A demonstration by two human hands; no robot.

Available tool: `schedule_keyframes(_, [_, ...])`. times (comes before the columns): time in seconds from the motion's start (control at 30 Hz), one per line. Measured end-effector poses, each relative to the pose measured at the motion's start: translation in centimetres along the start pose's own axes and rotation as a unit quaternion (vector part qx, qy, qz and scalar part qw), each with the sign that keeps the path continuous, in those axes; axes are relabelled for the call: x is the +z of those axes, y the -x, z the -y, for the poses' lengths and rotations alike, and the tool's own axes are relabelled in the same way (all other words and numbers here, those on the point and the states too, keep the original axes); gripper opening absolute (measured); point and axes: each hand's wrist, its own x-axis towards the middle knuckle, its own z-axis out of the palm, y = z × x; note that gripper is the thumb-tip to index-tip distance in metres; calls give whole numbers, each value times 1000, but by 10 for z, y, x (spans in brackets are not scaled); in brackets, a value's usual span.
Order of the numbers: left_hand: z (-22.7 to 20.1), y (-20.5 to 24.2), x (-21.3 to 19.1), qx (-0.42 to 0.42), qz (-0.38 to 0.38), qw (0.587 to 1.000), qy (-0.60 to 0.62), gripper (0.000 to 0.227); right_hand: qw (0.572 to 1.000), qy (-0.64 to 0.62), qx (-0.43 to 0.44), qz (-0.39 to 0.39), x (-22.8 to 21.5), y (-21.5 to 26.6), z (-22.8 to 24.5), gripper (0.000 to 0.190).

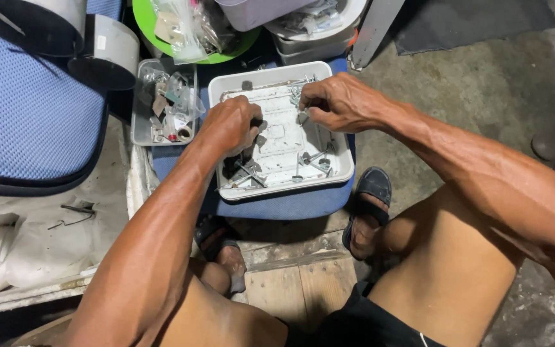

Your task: Sorting and inspecting small metal screws and bolts in a plastic tray

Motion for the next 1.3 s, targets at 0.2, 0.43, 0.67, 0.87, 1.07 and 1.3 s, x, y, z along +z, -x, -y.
schedule_keyframes(0.2, [12, -13, 24, 16, -31, 999, -27, 9, 1000, -27, -1, 5, 5, 3, -1, 10])
schedule_keyframes(0.43, [-28, 4, -17, -87, -77, 951, 285, 5, 996, -85, -28, -4, 1, 8, 7, 7])
schedule_keyframes(0.67, [-38, 5, -25, -109, -72, 908, 399, 13, 994, -86, -61, -21, 1, 1, 11, 9])
schedule_keyframes(0.87, [-34, -1, -16, -96, -53, 915, 388, 12, 995, -78, -65, -19, 0, -1, 14, 9])
schedule_keyframes(1.07, [-60, 12, -32, -142, -64, 900, 407, 12, 995, -68, -69, 1, 12, -5, -2, 13])
schedule_keyframes(1.3, [-78, 9, -33, -252, -103, 842, 466, 13, 996, -67, -41, -33, 18, -9, 5, 8])
